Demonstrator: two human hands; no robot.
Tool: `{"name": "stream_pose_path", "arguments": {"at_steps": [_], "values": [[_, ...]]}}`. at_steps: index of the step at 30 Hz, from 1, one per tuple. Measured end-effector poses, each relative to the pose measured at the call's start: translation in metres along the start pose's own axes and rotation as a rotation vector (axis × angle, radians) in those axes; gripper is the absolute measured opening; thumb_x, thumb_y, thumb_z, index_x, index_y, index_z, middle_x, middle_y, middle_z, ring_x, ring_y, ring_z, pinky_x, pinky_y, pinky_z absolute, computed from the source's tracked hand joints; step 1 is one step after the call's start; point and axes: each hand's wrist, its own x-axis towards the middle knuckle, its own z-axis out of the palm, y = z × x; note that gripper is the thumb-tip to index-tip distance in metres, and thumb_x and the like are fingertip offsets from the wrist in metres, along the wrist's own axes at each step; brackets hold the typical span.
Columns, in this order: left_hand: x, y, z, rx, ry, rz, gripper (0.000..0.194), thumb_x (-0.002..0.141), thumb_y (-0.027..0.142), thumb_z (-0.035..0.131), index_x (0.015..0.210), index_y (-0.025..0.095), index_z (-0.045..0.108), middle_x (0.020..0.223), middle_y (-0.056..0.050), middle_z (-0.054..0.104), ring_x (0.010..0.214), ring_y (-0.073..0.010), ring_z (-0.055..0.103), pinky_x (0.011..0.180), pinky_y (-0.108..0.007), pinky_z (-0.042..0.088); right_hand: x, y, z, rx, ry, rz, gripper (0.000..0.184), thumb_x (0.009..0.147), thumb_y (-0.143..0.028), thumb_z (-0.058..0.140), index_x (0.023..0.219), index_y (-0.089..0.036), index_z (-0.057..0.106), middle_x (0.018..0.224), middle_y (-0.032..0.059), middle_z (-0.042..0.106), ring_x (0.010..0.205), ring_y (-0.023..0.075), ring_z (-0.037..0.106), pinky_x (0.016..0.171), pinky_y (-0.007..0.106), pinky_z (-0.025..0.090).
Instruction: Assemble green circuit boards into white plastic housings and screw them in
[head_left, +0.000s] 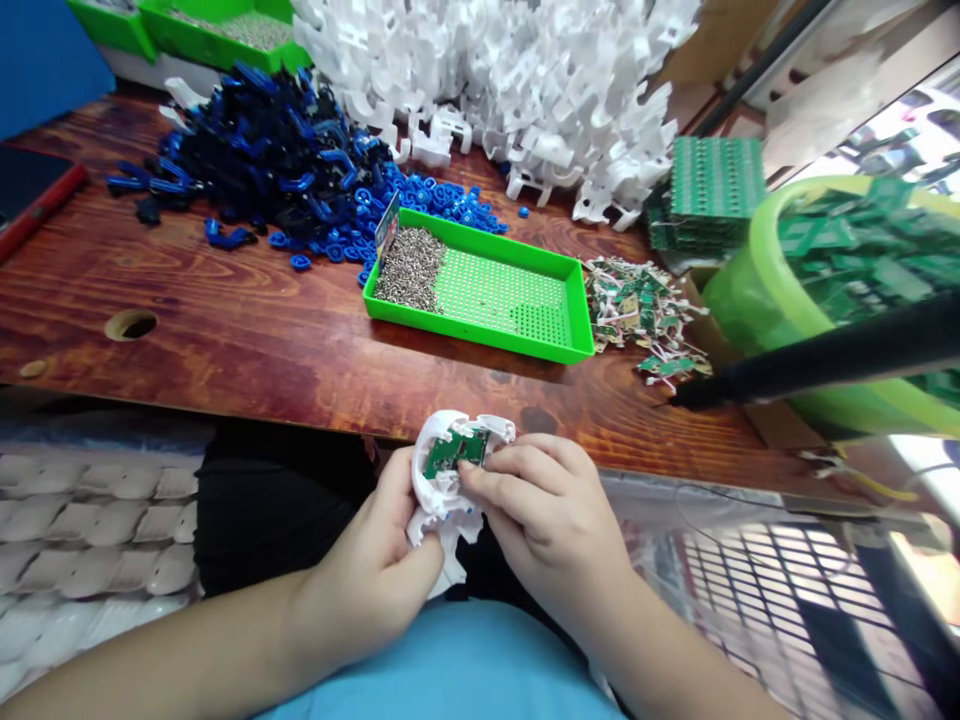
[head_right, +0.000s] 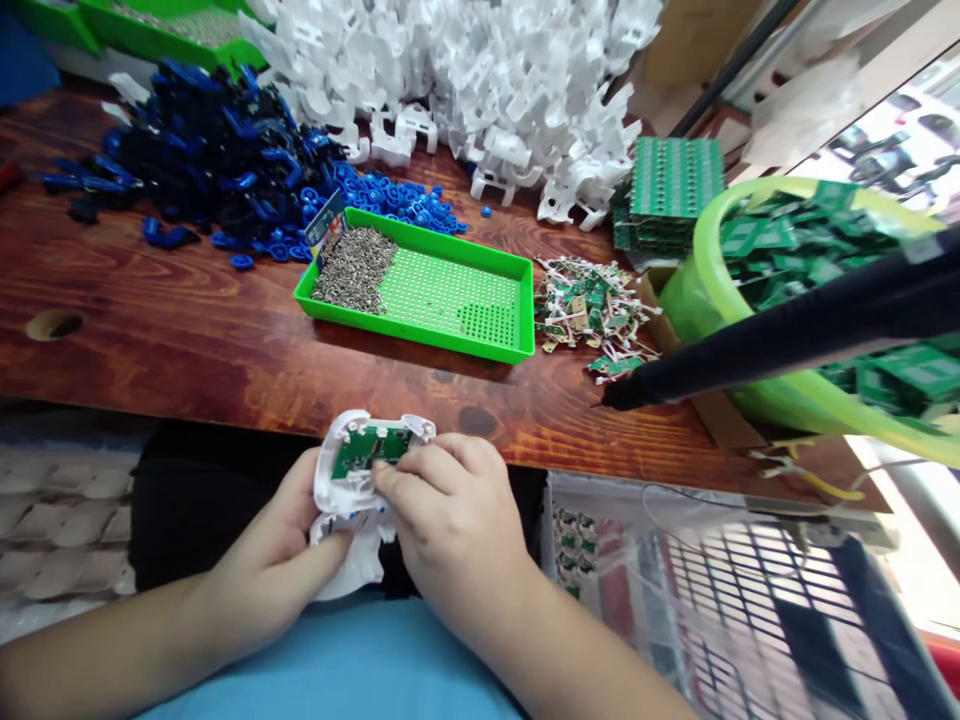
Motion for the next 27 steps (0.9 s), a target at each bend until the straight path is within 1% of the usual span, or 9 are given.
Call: {"name": "stream_pose_path", "arguments": {"at_steps": [4, 6, 9, 11, 13, 16, 19, 24, 27], "values": [[0.009, 0.007, 0.002, -0.343, 0.028, -0.171, 0.048, 0.081, 0.011, 0.059, 0.122, 0.032, 0.045, 0.112, 0.003, 0.061, 0.105, -0.0129, 0.056, 0.086, -0.02, 0.044, 0.0, 0.0, -0.006, 0.105, -0.03, 0.067, 0.012, 0.082, -0.017, 0.061, 0.09, -0.02, 0.07, 0.078, 0.0018, 0.068, 0.074, 0.0145, 0.059, 0.068, 0.03, 0.048], [0.012, 0.011, 0.003, -0.485, 0.035, -0.27, 0.051, 0.075, 0.009, 0.064, 0.12, 0.028, 0.049, 0.102, 0.001, 0.066, 0.089, -0.0123, 0.062, 0.075, -0.019, 0.048, -0.002, 0.001, -0.015, 0.213, -0.016, 0.115, 0.019, 0.082, -0.013, 0.06, 0.098, -0.021, 0.067, 0.084, 0.0029, 0.067, 0.079, 0.0145, 0.06, 0.069, 0.028, 0.05], [0.013, 0.017, 0.002, -0.574, 0.065, -0.38, 0.048, 0.07, 0.008, 0.066, 0.114, 0.021, 0.053, 0.086, -0.003, 0.069, 0.069, -0.0123, 0.064, 0.062, -0.02, 0.049, -0.012, 0.014, -0.025, 0.188, 0.292, 0.24, 0.032, 0.079, -0.008, 0.06, 0.106, -0.025, 0.063, 0.091, 0.003, 0.064, 0.083, 0.0143, 0.06, 0.072, 0.028, 0.05], [0.011, 0.021, 0.0, -0.614, 0.111, -0.422, 0.049, 0.069, 0.01, 0.067, 0.115, 0.021, 0.052, 0.088, -0.005, 0.071, 0.073, -0.0163, 0.067, 0.064, -0.023, 0.051, -0.023, 0.037, -0.028, -0.007, 0.556, 0.382, 0.028, 0.079, -0.011, 0.061, 0.103, -0.024, 0.064, 0.09, 0.0037, 0.064, 0.083, 0.0156, 0.059, 0.076, 0.031, 0.048], [0.009, 0.025, 0.0, -0.638, 0.155, -0.45, 0.054, 0.069, 0.013, 0.068, 0.119, 0.023, 0.049, 0.092, -0.006, 0.072, 0.081, -0.0201, 0.069, 0.069, -0.026, 0.053, -0.036, 0.069, -0.031, -0.199, 0.644, 0.577, 0.018, 0.081, -0.021, 0.06, 0.098, -0.019, 0.065, 0.089, 0.0059, 0.064, 0.082, 0.0175, 0.06, 0.078, 0.035, 0.048], [0.009, 0.028, -0.001, -0.629, 0.172, -0.487, 0.063, 0.067, 0.017, 0.071, 0.123, 0.025, 0.044, 0.089, -0.004, 0.073, 0.081, -0.0229, 0.07, 0.067, -0.027, 0.055, -0.051, 0.113, -0.039, -0.268, 0.519, 0.741, 0.021, 0.083, -0.03, 0.057, 0.095, -0.015, 0.065, 0.084, 0.0084, 0.064, 0.072, 0.0183, 0.06, 0.068, 0.035, 0.049], [0.011, 0.028, 0.0, -0.598, 0.22, -0.492, 0.076, 0.062, 0.015, 0.076, 0.127, 0.024, 0.038, 0.086, -0.004, 0.074, 0.076, -0.0239, 0.07, 0.058, -0.027, 0.057, -0.05, 0.123, -0.038, -0.219, 0.386, 0.662, 0.018, 0.083, -0.028, 0.056, 0.091, -0.014, 0.064, 0.082, 0.0086, 0.065, 0.072, 0.0184, 0.061, 0.065, 0.033, 0.05], [0.014, 0.032, -0.004, -0.574, 0.439, -0.312, 0.087, 0.055, 0.008, 0.081, 0.129, 0.024, 0.038, 0.08, 0.0, 0.075, 0.069, -0.0207, 0.071, 0.059, -0.025, 0.059, -0.007, 0.07, -0.005, 0.025, 0.056, 0.251, 0.013, 0.086, -0.02, 0.052, 0.093, -0.019, 0.063, 0.086, 0.0039, 0.065, 0.081, 0.013, 0.062, 0.073, 0.024, 0.051], [0.01, 0.033, -0.019, -0.53, 0.623, -0.191, 0.085, 0.055, 0.008, 0.082, 0.129, 0.025, 0.042, 0.081, 0.002, 0.076, 0.067, -0.0184, 0.071, 0.062, -0.022, 0.059, 0.035, 0.038, 0.012, 0.102, -0.044, 0.046, 0.017, 0.087, -0.019, 0.049, 0.096, -0.019, 0.063, 0.089, 0.0048, 0.066, 0.083, 0.014, 0.061, 0.075, 0.026, 0.049]]}}
